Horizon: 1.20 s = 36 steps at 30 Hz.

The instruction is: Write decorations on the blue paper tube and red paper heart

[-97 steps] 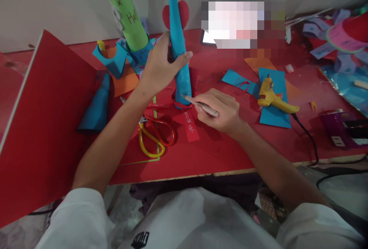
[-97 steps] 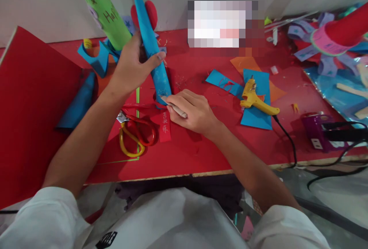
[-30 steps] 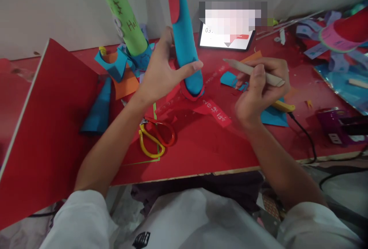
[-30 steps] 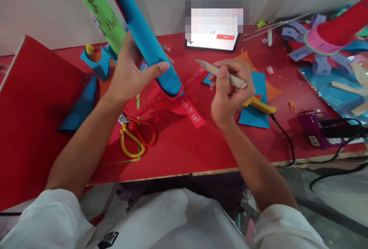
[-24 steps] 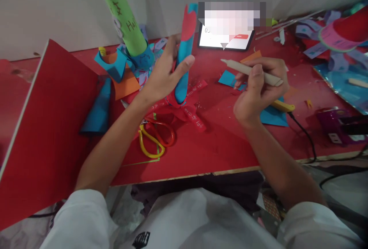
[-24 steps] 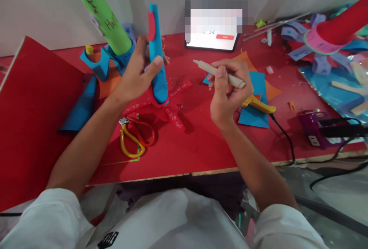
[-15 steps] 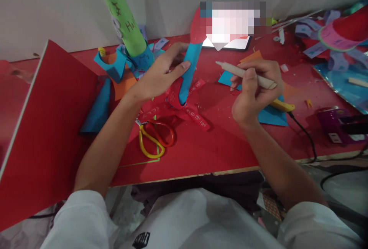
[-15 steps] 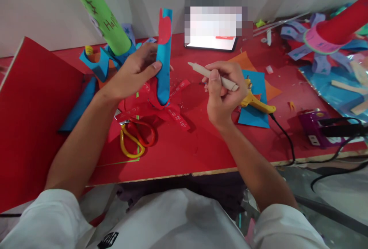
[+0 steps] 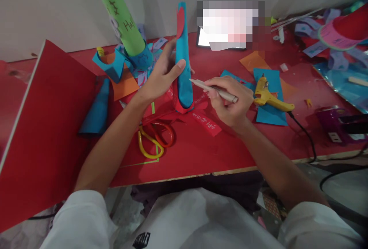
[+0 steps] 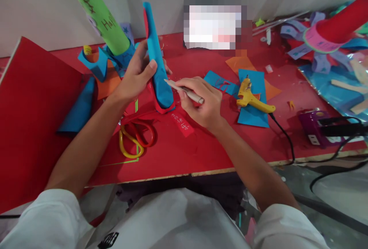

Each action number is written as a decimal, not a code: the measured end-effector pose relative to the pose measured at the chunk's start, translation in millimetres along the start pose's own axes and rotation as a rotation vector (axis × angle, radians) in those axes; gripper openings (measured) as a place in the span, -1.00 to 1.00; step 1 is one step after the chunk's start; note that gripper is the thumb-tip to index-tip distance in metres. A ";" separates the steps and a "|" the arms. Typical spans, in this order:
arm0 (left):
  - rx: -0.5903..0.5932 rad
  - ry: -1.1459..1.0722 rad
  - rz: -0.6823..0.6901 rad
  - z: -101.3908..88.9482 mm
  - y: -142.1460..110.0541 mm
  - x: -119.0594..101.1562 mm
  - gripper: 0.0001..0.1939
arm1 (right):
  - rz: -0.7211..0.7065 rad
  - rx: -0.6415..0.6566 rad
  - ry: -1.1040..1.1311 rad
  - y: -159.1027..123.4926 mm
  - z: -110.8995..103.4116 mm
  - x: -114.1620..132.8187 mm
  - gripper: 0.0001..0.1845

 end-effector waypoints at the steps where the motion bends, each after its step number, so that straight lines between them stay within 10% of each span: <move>1: -0.012 -0.008 0.013 -1.5 0.1 -0.9 -0.15 | -0.018 0.002 0.000 -0.3 0.8 0.1 -0.86; 36: -0.046 -0.045 -0.043 -3.2 -1.9 -7.3 -0.24 | -0.026 0.105 -0.016 -6.7 8.6 -4.8 -0.88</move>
Point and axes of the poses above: each hand's wrist, its own y-axis towards the middle knuckle, its own z-axis out of the palm, x = y × z, the point moved 5 cm from there along y, towards the middle knuckle, and after that the axes turned 6 degrees about -z, right-handed, at the moved point
